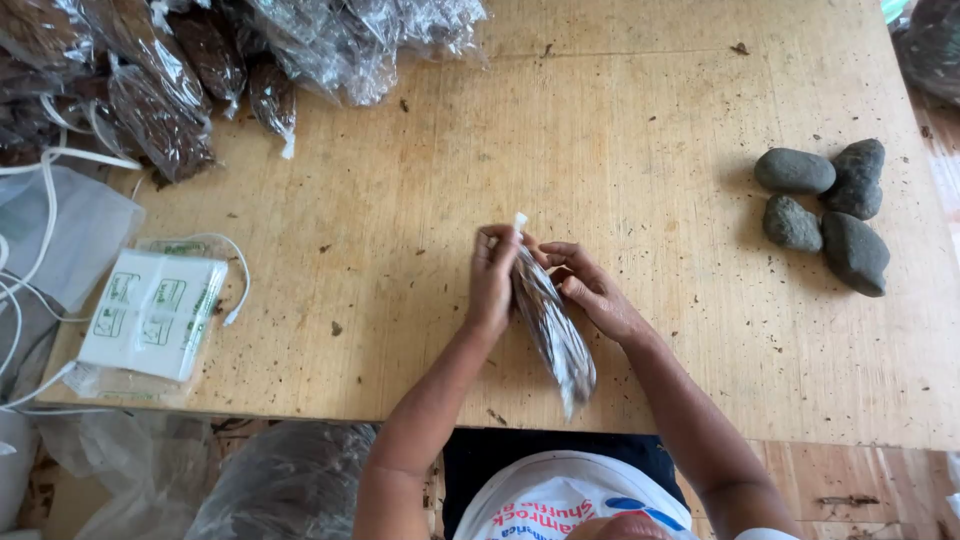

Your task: The person handles multiple plastic-wrapped bundles of dark material on a wooden table, arranging them into a pile. They then pick up a bundle, open the plastic, and re-tie it. The person repeats this process with another bundle, adjusting the plastic wrap and tying it closed.

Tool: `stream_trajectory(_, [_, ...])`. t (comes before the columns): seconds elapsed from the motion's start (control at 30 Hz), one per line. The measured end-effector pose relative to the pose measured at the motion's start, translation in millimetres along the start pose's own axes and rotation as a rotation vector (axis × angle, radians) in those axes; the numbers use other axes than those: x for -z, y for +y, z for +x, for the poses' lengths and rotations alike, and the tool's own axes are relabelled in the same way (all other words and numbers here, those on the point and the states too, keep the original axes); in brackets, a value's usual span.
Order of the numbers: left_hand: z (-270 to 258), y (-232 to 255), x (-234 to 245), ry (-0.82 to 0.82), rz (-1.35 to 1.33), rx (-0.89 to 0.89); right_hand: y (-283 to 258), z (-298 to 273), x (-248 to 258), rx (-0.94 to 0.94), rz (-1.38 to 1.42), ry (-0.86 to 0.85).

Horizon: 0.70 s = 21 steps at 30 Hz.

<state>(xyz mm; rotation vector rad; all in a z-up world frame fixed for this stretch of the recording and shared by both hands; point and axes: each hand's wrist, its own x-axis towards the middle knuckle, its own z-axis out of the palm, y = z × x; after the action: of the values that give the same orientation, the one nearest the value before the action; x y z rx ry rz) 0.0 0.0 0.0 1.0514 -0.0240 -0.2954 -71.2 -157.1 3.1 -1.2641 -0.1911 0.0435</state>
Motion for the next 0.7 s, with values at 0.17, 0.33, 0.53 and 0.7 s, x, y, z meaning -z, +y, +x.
stream_trajectory(0.17, [18.7, 11.2, 11.9, 0.170, -0.300, -0.104, -7.7, -4.4, -6.3, -0.071, -0.090, -0.099])
stream_trajectory(0.33, [16.9, 18.4, 20.5, 0.100, -0.424, -0.108, -2.0, -2.1, -7.9, -0.106, -0.128, 0.016])
stream_trajectory(0.53, [23.5, 12.8, 21.3, -0.072, -0.596, -0.106, 22.0, -2.6, 17.3, -0.211, 0.143, 0.120])
stream_trajectory(0.7, [40.7, 4.5, 40.1, 0.085, -0.401, -0.270, 10.2, 11.2, 12.2, -0.378, 0.547, 0.101])
